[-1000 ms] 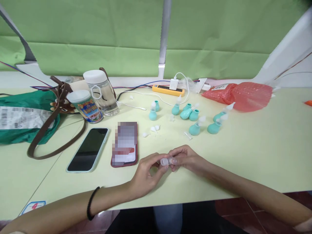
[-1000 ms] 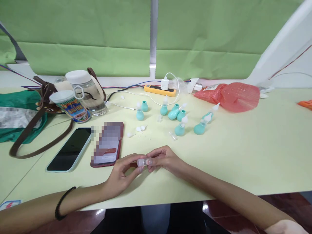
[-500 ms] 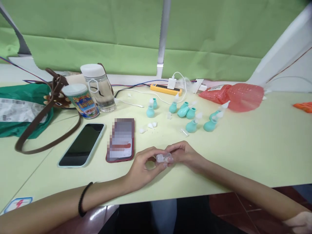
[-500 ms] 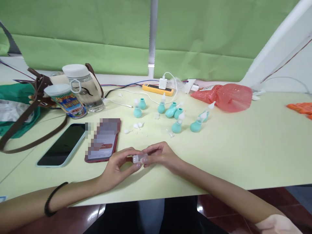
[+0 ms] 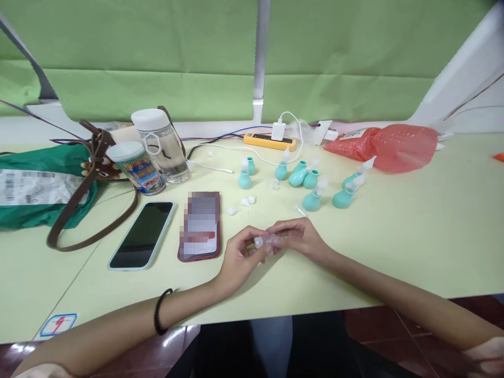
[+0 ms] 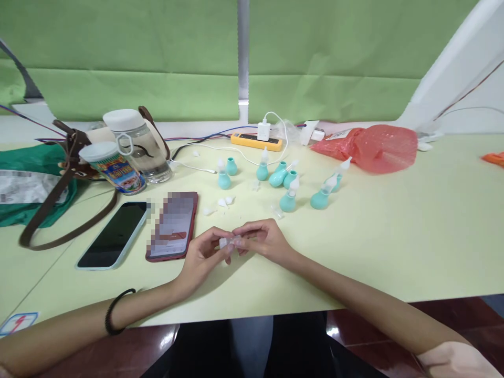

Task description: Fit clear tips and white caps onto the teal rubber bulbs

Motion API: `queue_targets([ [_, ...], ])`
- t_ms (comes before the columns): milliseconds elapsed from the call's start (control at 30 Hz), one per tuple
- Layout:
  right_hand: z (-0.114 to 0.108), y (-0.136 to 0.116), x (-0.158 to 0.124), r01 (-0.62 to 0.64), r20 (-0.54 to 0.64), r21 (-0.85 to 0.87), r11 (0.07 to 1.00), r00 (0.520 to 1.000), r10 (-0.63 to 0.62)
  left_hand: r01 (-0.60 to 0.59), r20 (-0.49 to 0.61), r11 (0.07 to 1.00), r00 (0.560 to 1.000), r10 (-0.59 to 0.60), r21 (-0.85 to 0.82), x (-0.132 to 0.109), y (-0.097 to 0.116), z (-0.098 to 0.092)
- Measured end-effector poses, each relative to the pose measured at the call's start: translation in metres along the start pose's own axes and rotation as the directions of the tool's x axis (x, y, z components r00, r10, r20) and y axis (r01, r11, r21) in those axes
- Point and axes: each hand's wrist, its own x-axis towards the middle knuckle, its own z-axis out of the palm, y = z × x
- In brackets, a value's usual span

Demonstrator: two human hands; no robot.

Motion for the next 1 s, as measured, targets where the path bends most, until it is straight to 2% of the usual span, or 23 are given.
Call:
queue_targets([
  [100,-0.001,-0.003,-0.001,0.142,-0.032,-0.224,0.964,0.988,-0.153,-0.03,-0.023,0.993,0.999,0.033,0.113,-0.002,-0.003,-0.002],
  [167,-0.002,-0.005,0.0,0.291,-0.029,-0.412,0.863,0.943,-0.332,-0.045,-0.025,0.979,0.998,0.051,0.2,-0.003,-0.003,-0.003],
  [233,-0.003,-0.005,0.004,0.398,-0.004,-0.571,0.718,0.873,-0.488,-0.047,0.0,0.963,0.999,0.049,0.267,-0.003,-0.003,-0.002],
  [333,-0.008,0.0,0.014,0.453,0.034,-0.724,0.52,0.777,-0.629,-0.028,0.044,0.955,0.999,0.015,0.297,-0.003,-0.002,-0.002],
  [467,-0.019,0.008,0.027,0.473,0.133,-0.82,0.324,0.707,-0.694,0.023,0.03,0.968,0.999,-0.032,0.25,-0.002,-0.003,-0.003],
  [600,-0.029,0.012,0.03,0.459,0.199,-0.858,0.229,0.709,-0.677,0.012,-0.016,0.974,1.0,-0.009,0.227,0.002,-0.005,-0.005],
  [667,-0.032,0.011,0.029,0.452,0.217,-0.868,0.206,0.717,-0.662,0.02,-0.019,0.978,1.0,-0.017,0.208,0.003,-0.006,-0.006],
  [867,-0.038,0.008,0.029,0.435,0.228,-0.888,0.152,0.701,-0.675,0.082,-0.034,0.987,0.996,-0.078,0.136,0.005,-0.01,-0.008],
  [933,-0.04,0.009,0.029,0.424,0.223,-0.892,0.157,0.714,-0.663,0.07,-0.057,0.993,0.996,-0.065,0.099,0.006,-0.012,-0.008],
  [1000,-0.041,0.009,0.029,0.394,0.209,-0.903,0.171,0.75,-0.627,0.06,-0.07,0.995,0.996,-0.055,0.082,0.007,-0.014,-0.008],
])
